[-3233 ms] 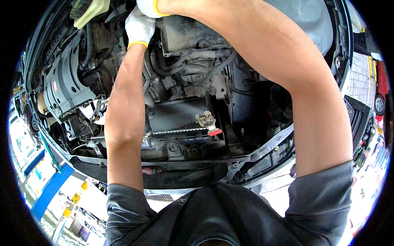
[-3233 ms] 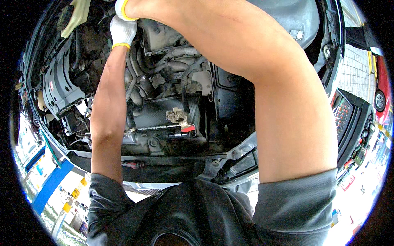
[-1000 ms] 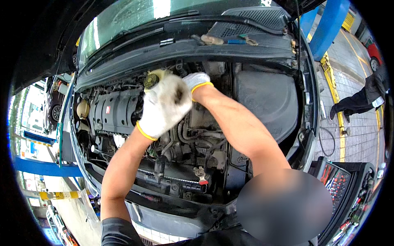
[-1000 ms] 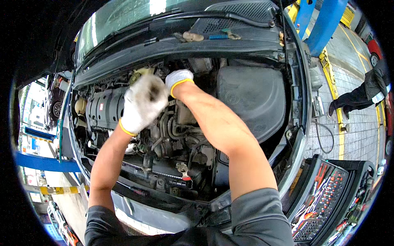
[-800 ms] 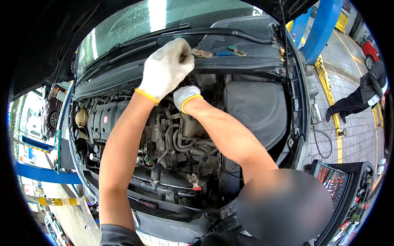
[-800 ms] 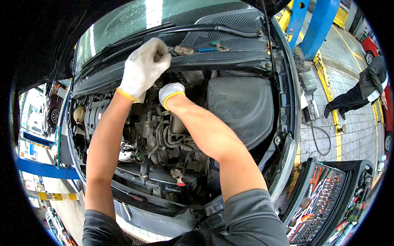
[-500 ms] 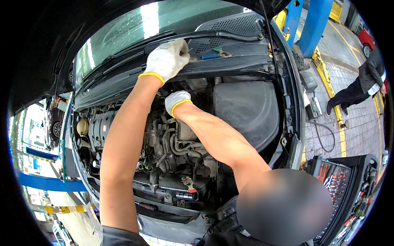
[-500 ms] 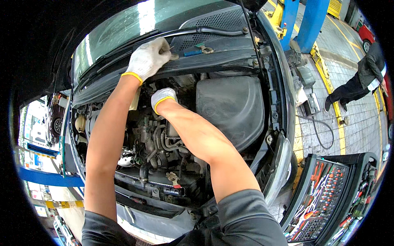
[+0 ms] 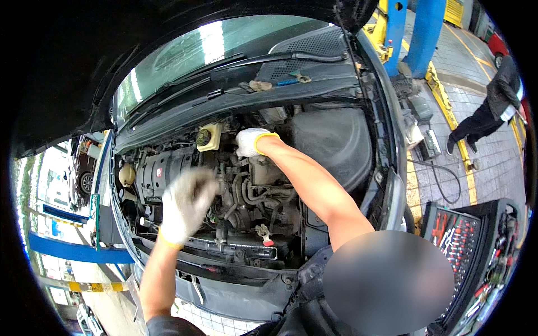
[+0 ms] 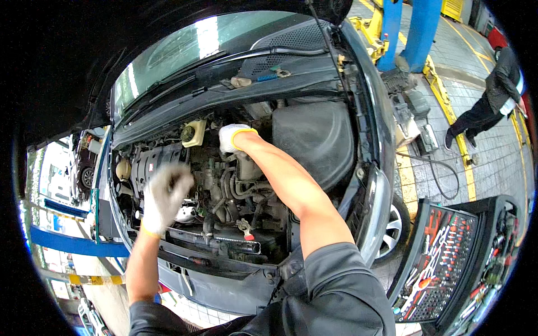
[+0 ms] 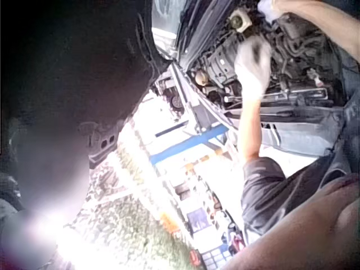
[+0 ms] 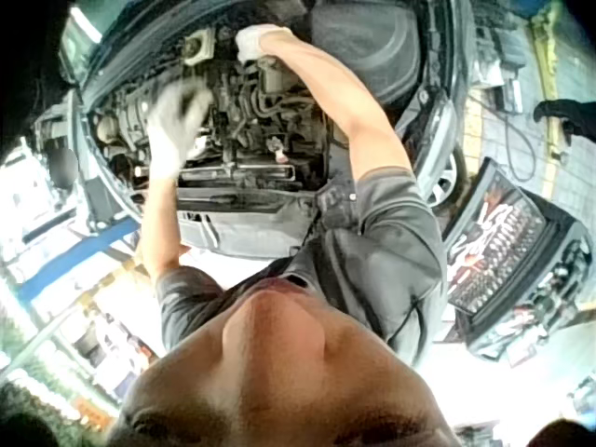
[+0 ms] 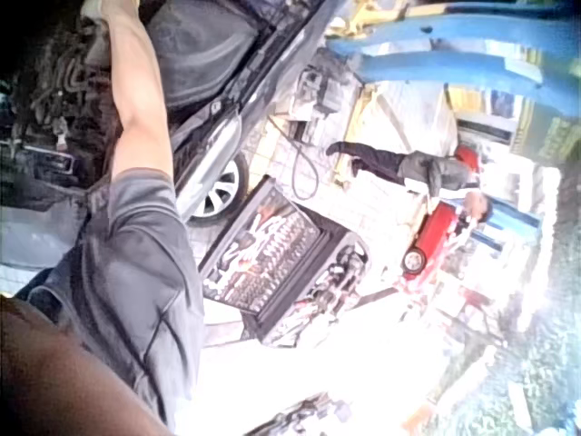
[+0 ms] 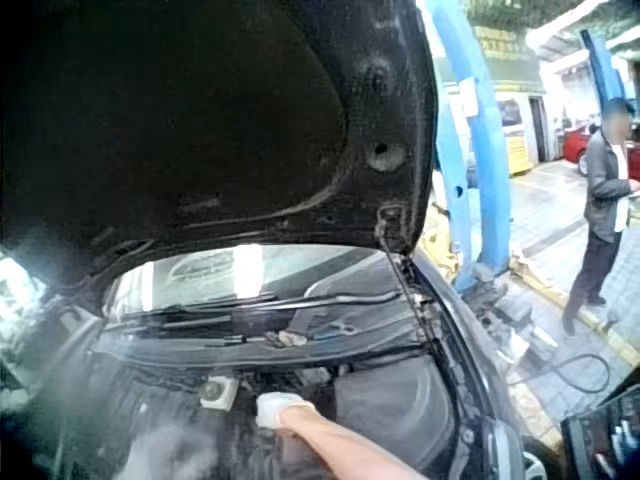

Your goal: The person removes a car battery from the engine bay. They disconnect the terminals, lift the battery out, and place it on the floor. They then use a wrench to loosen a bolt in the engine bay.

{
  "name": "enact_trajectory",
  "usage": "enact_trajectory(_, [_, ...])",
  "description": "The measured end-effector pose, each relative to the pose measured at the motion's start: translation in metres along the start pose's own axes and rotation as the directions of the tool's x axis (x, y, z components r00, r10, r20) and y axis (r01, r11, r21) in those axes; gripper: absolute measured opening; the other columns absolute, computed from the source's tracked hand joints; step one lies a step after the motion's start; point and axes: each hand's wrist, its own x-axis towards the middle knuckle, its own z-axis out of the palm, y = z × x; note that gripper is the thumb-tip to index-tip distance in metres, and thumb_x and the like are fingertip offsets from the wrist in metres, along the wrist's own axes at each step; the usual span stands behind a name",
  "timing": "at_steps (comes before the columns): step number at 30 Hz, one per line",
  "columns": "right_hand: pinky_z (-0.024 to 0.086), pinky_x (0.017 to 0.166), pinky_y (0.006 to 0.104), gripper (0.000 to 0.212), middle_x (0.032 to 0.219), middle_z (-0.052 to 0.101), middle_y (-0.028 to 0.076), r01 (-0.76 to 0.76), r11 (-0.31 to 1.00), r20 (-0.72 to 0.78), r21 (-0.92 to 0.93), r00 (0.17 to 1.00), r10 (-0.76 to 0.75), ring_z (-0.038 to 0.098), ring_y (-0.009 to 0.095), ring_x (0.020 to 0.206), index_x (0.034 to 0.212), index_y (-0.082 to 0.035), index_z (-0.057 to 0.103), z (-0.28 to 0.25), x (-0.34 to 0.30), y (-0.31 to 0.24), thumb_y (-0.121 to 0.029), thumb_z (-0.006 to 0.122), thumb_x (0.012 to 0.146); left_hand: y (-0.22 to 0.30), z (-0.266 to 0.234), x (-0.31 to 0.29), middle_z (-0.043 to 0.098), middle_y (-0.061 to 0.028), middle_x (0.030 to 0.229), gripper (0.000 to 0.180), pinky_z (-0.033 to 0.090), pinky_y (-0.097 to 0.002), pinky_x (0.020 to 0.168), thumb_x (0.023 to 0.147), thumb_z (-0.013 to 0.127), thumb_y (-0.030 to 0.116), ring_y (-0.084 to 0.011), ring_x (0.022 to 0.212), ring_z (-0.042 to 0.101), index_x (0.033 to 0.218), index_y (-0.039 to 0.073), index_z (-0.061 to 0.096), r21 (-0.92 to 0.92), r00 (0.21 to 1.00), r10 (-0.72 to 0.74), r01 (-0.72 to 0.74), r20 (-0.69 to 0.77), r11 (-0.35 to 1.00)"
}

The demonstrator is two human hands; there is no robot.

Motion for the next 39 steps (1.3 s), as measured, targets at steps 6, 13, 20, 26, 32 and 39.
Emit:
enact_trajectory(6, [0.06,0.077,0.0469,0.043,0.091,0.079,0.017,0.39,0.897,-0.148,0.209,0.919,-0.365,0.076,0.031,0.074,0.112,0.0,0.077,-0.001,-0.109,-0.026,-0.036,0.072,0.09,-0.025,0.045,-0.164,0.076,-0.0165,0.106,0.021,0.058,-0.0411,0.083,0.097,0.078,0.016,-0.0323,0.094,0.074,0.111,0.001,0.074,0.038,0.989,-0.067,0.063,0.134,0.997])
enact_trajectory(13, [0.06,0.065,0.0301,0.039,0.094,0.076,0.008,0.183,0.772,-0.495,0.609,0.848,0.189,0.07,0.013,0.068,0.121,-0.004,0.076,-0.013,-0.393,-0.02,-0.037,0.072,0.101,-0.04,0.099,-0.26,0.076,-0.0178,0.107,0.025,0.056,-0.0448,0.089,0.106,0.067,0.024,-0.0377,0.098,0.073,0.111,0.0,0.075,-0.01,0.976,-0.209,0.21,0.067,0.978])
enact_trajectory(20, [0.057,0.101,0.0434,0.046,0.133,0.073,0.024,0.011,0.65,-0.649,0.76,0.063,0.758,0.074,0.037,0.112,0.145,-0.003,0.064,0.146,-0.612,0.128,-0.029,0.055,0.108,-0.049,0.106,-0.251,0.078,-0.0176,0.111,0.029,0.057,-0.0433,0.091,0.108,0.065,0.027,-0.0373,0.1,0.075,0.114,0.002,0.077,0.008,0.98,-0.19,0.189,0.066,0.982])
enact_trajectory(26, [0.056,0.099,0.0541,0.036,0.119,0.071,0.029,-0.83,0.244,-0.576,0.501,-0.111,0.81,0.07,0.048,0.112,0.134,-0.016,0.071,0.34,-0.73,0.215,-0.036,0.06,0.106,-0.053,0.106,-0.253,0.079,-0.0173,0.112,0.029,0.057,-0.0418,0.09,0.109,0.063,0.027,-0.0349,0.099,0.076,0.114,0.003,0.077,0.021,0.97,-0.221,0.22,0.105,0.975])
enact_trajectory(32, [0.055,0.101,0.0519,0.037,0.12,0.072,0.026,-0.837,0.179,-0.515,0.517,-0.137,0.846,0.07,0.045,0.114,0.13,-0.017,0.075,0.408,-0.729,0.21,-0.039,0.064,0.103,-0.052,0.106,-0.253,0.079,-0.0167,0.11,0.031,0.057,-0.0418,0.089,0.109,0.062,0.03,-0.0354,0.099,0.076,0.115,0.004,0.077,0.035,0.972,-0.214,0.211,0.098,0.977])
enact_trajectory(39, [0.06,0.09,0.0548,0.049,0.121,0.071,0.028,-0.915,0.098,-0.684,0.39,-0.217,0.697,0.073,0.047,0.106,0.14,-0.016,0.07,0.346,-0.701,0.192,-0.04,0.072,0.099,-0.045,0.102,-0.247,0.079,-0.0149,0.104,0.024,0.06,-0.0427,0.083,0.102,0.071,0.031,-0.0371,0.094,0.077,0.104,0.008,0.079,0.081,0.984,-0.179,0.18,-0.023,0.98])
